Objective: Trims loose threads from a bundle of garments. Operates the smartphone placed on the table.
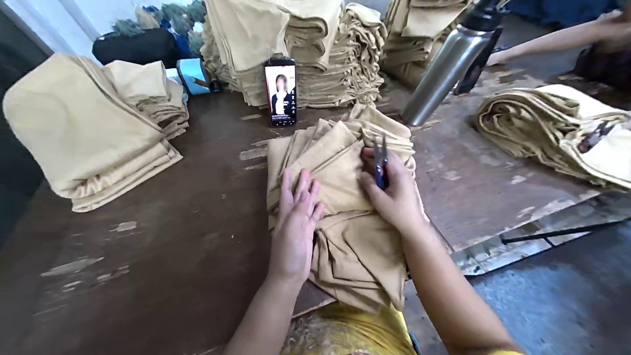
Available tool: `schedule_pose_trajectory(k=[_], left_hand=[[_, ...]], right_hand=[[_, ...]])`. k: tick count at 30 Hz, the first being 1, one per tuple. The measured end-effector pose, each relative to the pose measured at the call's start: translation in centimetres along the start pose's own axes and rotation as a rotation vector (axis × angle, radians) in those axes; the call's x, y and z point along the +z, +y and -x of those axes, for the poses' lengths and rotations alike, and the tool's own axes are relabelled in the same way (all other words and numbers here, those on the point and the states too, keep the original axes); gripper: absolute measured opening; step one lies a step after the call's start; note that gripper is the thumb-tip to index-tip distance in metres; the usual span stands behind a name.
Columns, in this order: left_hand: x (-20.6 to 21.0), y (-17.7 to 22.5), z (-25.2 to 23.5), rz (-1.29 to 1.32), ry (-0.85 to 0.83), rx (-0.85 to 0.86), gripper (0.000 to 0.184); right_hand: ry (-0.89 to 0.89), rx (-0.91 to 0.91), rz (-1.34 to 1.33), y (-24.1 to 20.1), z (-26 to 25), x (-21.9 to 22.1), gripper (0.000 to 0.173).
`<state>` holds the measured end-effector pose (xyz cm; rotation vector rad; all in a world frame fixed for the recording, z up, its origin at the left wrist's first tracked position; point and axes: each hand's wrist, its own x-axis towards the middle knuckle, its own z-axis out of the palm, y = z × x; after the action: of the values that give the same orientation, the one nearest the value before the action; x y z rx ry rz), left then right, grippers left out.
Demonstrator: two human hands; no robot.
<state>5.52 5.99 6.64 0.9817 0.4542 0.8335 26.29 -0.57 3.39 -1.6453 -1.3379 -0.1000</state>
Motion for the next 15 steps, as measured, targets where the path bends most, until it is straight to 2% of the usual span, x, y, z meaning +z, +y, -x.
schedule_pose_trajectory(k=[1,4,6,8,10,12,15], left_hand=[[-0.2,-0.2,0.5,-0.049,-0.012,0.046,0.062],[-1.6,-1.2,2.5,-0.248,-0.106,0.221,0.054],[-2.3,-2.2,3.5,-0.483,-0.220,0.326,0.034],[-2.8,-3.1,4.3,-0.846,-0.381,0.348,0.023],[-2.7,-4.0,4.8,-1.154,-0.510,0.327,0.021],[-2.4,-5.2,5.0,-1.266,-0.500,0.347,0.015],[-2.1,-5.9,4.9,-1.277,-0.465,0.392,0.016]], right_hand=[[0.009,-0.039,0.006,-0.1,0.8,-0.2,0.020],[0.026,-0.111,-0.058,-1.7,5.6,-1.3,0.027],[-0.159,-0.087,-0.142,-2.5,9.1,-2.2,0.035],[-0.353,-0.057,-0.205,-2.6,11.7,-2.6,0.036],[-0.387,-0.062,-0.225,-2.3,13.3,-2.6,0.024],[-0.334,-0.055,-0.263,-2.1,14.0,-2.6,0.015],[-0.298,-0.020,-0.295,-1.8,14.1,-2.9,0.010]])
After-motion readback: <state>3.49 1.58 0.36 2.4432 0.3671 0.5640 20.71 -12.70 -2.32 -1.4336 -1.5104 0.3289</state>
